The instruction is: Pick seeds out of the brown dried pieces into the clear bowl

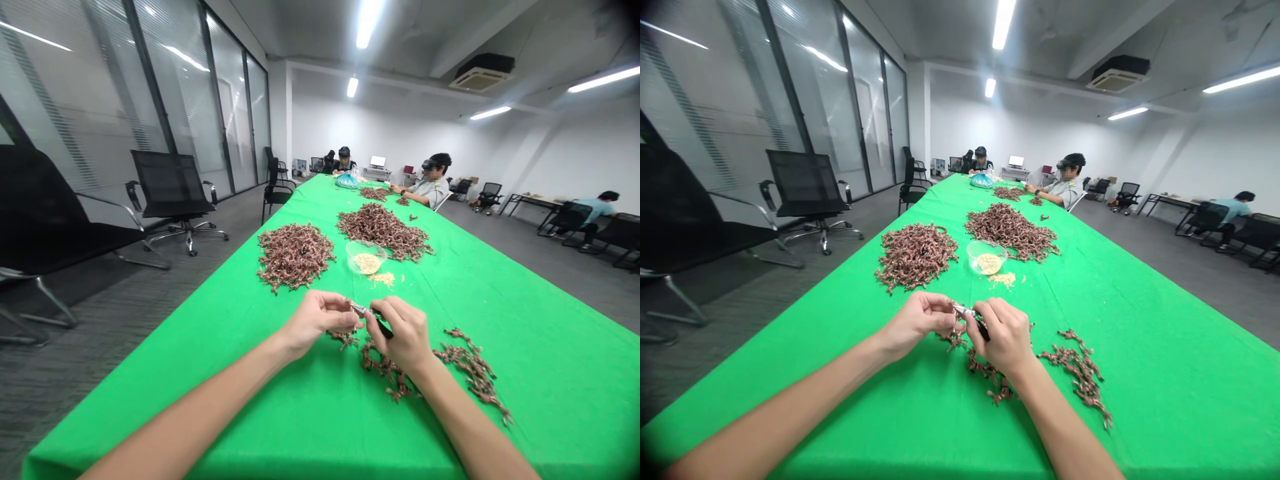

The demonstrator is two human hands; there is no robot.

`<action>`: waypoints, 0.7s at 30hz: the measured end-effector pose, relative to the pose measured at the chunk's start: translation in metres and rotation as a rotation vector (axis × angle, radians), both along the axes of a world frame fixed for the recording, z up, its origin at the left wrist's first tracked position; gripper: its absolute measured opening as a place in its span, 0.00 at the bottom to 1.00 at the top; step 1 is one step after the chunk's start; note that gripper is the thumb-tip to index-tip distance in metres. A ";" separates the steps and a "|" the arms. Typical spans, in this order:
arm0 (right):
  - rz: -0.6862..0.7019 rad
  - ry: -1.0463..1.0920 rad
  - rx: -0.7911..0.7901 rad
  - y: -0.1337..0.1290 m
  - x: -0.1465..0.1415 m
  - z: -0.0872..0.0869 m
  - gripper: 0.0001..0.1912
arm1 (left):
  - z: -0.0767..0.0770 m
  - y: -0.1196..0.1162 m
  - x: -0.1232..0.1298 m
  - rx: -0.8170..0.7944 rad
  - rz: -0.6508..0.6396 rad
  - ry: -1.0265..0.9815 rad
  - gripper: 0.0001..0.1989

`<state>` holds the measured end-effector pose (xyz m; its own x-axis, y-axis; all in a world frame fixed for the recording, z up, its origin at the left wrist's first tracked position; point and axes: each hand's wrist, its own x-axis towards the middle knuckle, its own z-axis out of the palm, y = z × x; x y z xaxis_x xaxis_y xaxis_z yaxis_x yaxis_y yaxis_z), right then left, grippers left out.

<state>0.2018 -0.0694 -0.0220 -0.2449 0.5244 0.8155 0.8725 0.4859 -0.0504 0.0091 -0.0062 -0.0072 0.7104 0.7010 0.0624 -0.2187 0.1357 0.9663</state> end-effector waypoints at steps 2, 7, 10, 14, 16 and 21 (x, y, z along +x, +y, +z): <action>-0.005 0.006 -0.004 0.000 0.000 -0.001 0.05 | 0.000 0.000 0.001 0.002 0.001 -0.012 0.15; -0.003 0.070 -0.038 0.000 -0.007 -0.005 0.07 | -0.004 0.003 0.001 0.029 0.042 -0.034 0.17; -0.004 0.143 -0.072 0.000 -0.014 -0.006 0.08 | -0.006 0.005 0.000 0.078 0.088 -0.030 0.17; 0.021 0.322 -0.155 0.000 -0.020 -0.003 0.11 | -0.008 0.005 0.001 0.127 0.152 -0.027 0.19; 0.026 0.416 -0.206 0.000 -0.020 -0.001 0.13 | -0.007 0.005 0.002 0.145 0.187 -0.029 0.19; 0.038 0.513 -0.278 0.000 -0.016 -0.001 0.15 | -0.003 0.006 0.001 0.190 0.253 -0.006 0.20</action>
